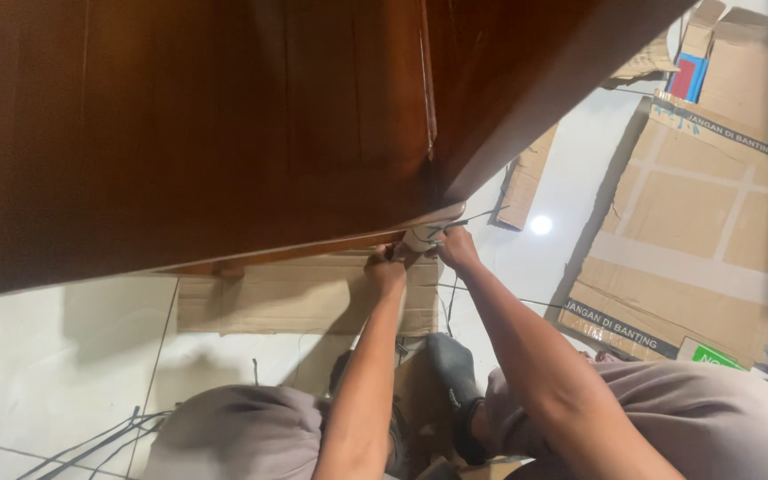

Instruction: Wrapping a wooden chair leg with cardboard and securing it with cable ties

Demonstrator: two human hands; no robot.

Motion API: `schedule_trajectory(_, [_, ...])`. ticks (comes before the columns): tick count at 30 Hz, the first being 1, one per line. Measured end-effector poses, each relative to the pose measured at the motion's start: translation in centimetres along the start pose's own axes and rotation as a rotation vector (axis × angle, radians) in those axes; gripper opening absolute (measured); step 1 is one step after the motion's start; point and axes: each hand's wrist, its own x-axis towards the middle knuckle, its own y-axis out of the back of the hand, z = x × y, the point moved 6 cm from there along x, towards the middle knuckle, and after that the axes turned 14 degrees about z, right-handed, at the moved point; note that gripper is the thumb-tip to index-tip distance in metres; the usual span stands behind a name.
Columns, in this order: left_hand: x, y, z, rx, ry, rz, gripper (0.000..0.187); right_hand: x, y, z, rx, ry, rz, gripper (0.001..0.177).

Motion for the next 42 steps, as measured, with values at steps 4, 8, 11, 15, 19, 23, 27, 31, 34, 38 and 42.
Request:
schedule_trajectory(4, [-2.0, 2.2, 4.0, 0.186, -0.198, -0.009, 0.024, 1.2, -1.2, 2.6, 0.028, -0.075, -0.028, 0.043])
schedule_trajectory(8, [-1.7, 0.7, 3.6, 0.175, -0.191, -0.107, 0.051, 0.9, -0.2, 0.9, -0.056, 0.045, -0.090, 0.040])
schedule_trajectory(11, [-2.5, -2.4, 1.2, 0.667, -0.974, -0.237, 0.035, 1.3, -0.3, 0.5, -0.083, 0.123, -0.080, 0.035])
schedule_trajectory(15, [-2.5, -4.1, 0.5, 0.414, -1.232, -0.081, 0.026, 1.9, -0.1, 0.4, -0.124, 0.231, -0.059, 0.027])
schedule_trajectory(19, [-0.6, -3.1, 1.0, 0.396, -0.526, -0.160, 0.023, 2.0, -0.6, 0.6, -0.194, 0.404, -0.047, 0.018])
schedule_trajectory(23, [0.1, -1.2, 2.1, 0.302, -0.171, -0.076, 0.014, 2.3, -1.3, 1.4, -0.205, 0.416, -0.035, 0.023])
schedule_trajectory(27, [1.5, -1.6, -1.5, 0.107, -0.029, 0.047, 0.017, 1.5, -1.5, 1.3, -0.267, 0.280, -0.020, 0.020])
schedule_trajectory(31, [1.2, -0.6, -0.7, 0.125, -0.022, 0.007, 0.026, 0.7, -1.3, 0.9, -0.253, 0.229, -0.057, 0.023])
schedule_trajectory(34, [-0.2, -0.7, 1.0, 0.067, -0.385, 0.073, 0.041, 1.2, -1.6, 1.6, -0.237, 0.188, -0.075, 0.023])
schedule_trajectory(38, [-0.3, -4.1, -1.7, 0.210, -1.329, 0.153, 0.017, 3.2, -2.0, 2.8, -0.294, 0.287, -0.086, 0.034])
schedule_trajectory(42, [-1.3, -5.6, -1.8, 0.186, -1.607, 0.141, 0.016, 1.7, -0.8, 0.6, -0.282, 0.241, -0.127, 0.031])
